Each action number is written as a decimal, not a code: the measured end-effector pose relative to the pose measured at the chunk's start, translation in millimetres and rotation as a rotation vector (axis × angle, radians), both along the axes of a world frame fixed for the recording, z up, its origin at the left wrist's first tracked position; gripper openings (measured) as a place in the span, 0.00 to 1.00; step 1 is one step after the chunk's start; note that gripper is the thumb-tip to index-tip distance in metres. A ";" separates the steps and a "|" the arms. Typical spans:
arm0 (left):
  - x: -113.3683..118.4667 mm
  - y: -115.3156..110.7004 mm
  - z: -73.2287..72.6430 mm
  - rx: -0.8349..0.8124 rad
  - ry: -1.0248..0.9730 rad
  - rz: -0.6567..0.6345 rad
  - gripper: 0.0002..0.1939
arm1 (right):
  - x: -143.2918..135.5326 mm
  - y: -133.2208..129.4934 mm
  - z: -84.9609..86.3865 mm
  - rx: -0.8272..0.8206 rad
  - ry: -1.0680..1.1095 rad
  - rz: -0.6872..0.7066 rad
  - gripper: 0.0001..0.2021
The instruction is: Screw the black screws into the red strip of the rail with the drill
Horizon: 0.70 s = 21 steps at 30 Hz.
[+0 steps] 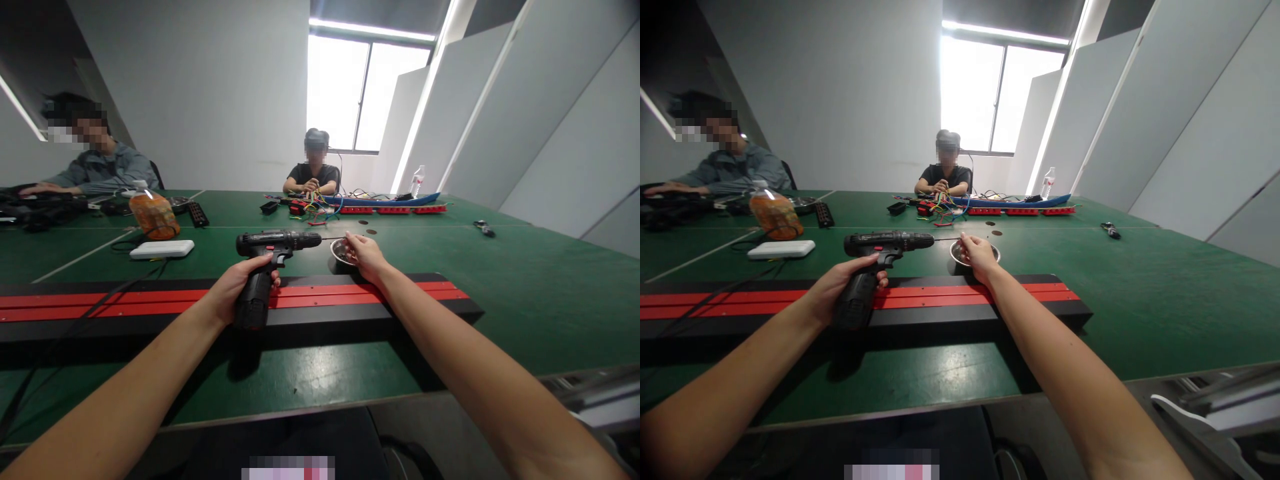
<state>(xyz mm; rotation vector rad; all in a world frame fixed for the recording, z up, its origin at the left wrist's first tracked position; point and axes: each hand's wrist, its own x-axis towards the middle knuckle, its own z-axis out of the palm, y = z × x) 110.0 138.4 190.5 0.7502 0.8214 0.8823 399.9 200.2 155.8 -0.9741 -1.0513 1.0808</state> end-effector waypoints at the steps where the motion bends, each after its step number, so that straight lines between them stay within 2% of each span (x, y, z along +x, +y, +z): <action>1: -0.2 0.0 -0.3 0.000 0.001 -0.010 0.09 | -0.1 0.0 0.0 0.002 0.005 0.002 0.21; 6: -1.7 -0.4 -1.3 0.010 0.008 -0.036 0.10 | 0.1 0.1 0.2 0.007 0.022 -0.014 0.21; 21: 1.6 0.1 0.6 -0.009 0.008 -0.007 0.09 | 1.1 0.3 -0.3 0.015 0.029 0.003 0.21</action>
